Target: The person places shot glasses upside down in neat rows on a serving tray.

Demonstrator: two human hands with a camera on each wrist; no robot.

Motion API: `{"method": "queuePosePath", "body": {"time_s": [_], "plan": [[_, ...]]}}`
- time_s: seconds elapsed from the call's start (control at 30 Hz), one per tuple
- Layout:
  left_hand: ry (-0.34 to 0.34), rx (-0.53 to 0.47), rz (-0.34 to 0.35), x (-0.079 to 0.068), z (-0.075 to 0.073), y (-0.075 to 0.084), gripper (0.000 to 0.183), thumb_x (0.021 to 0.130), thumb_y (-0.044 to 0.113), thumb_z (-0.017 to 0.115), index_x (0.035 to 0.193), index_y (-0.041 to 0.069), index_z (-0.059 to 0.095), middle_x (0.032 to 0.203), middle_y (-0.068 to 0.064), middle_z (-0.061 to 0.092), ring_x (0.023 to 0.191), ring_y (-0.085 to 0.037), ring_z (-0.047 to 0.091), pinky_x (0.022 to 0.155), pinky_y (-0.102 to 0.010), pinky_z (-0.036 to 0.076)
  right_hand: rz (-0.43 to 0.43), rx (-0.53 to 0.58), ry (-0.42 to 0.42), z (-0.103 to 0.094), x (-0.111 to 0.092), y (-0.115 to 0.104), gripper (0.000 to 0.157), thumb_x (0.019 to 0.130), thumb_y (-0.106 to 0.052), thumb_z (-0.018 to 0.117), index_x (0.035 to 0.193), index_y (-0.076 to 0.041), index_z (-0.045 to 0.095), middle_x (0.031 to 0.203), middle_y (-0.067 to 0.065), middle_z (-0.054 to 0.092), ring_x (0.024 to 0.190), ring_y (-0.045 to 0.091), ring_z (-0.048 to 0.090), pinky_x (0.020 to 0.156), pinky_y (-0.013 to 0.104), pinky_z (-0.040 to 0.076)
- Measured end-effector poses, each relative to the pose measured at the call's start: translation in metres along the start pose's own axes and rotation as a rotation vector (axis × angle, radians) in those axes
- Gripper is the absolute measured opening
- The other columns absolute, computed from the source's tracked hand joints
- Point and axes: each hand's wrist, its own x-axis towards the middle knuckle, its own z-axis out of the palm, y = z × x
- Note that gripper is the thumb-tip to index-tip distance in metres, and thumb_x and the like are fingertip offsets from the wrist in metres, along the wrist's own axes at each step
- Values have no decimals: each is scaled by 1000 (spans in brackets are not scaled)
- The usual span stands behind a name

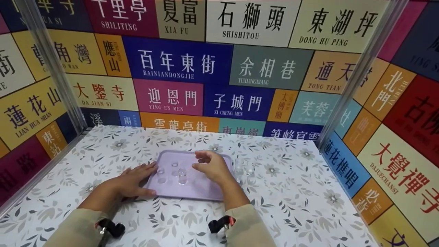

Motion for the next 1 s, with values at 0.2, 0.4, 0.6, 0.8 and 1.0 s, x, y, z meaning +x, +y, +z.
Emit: {"method": "queuePosePath", "body": {"time_s": [0.2,0.4,0.6,0.8,1.0], "plan": [[-2,5,-15,-3,-1,6,111,80,78,78,170,35,30,181,17,14,171,-33,7,135,-68,-4,25,6,60,-25,0,1,53,88,-17,88,138,-8,71,134,12,74,125,29,69,98,27,61],[-8,13,-23,-2,-1,7,111,80,78,77,170,36,28,181,18,12,171,-32,6,135,-68,-5,66,-7,114,-54,-2,7,52,91,-23,87,139,-13,69,141,13,70,131,27,65,105,33,58],[-2,17,-15,-1,-2,4,112,79,80,76,170,37,28,181,19,12,171,-32,5,135,-67,-5,89,-34,155,-83,-3,15,52,94,-24,84,142,-13,67,142,12,69,133,27,65,108,31,58],[-2,10,-9,0,-1,1,113,79,82,75,170,38,26,181,19,11,171,-32,5,135,-67,-6,113,-23,223,-110,-7,20,53,96,-27,83,144,-15,65,145,9,67,131,21,64,101,19,57],[-6,13,-19,2,1,-1,113,79,82,76,170,39,26,181,19,11,171,-32,5,135,-68,-5,163,-3,292,-131,-12,27,57,96,-30,83,148,-18,62,149,7,65,136,19,61,109,24,55]]}}
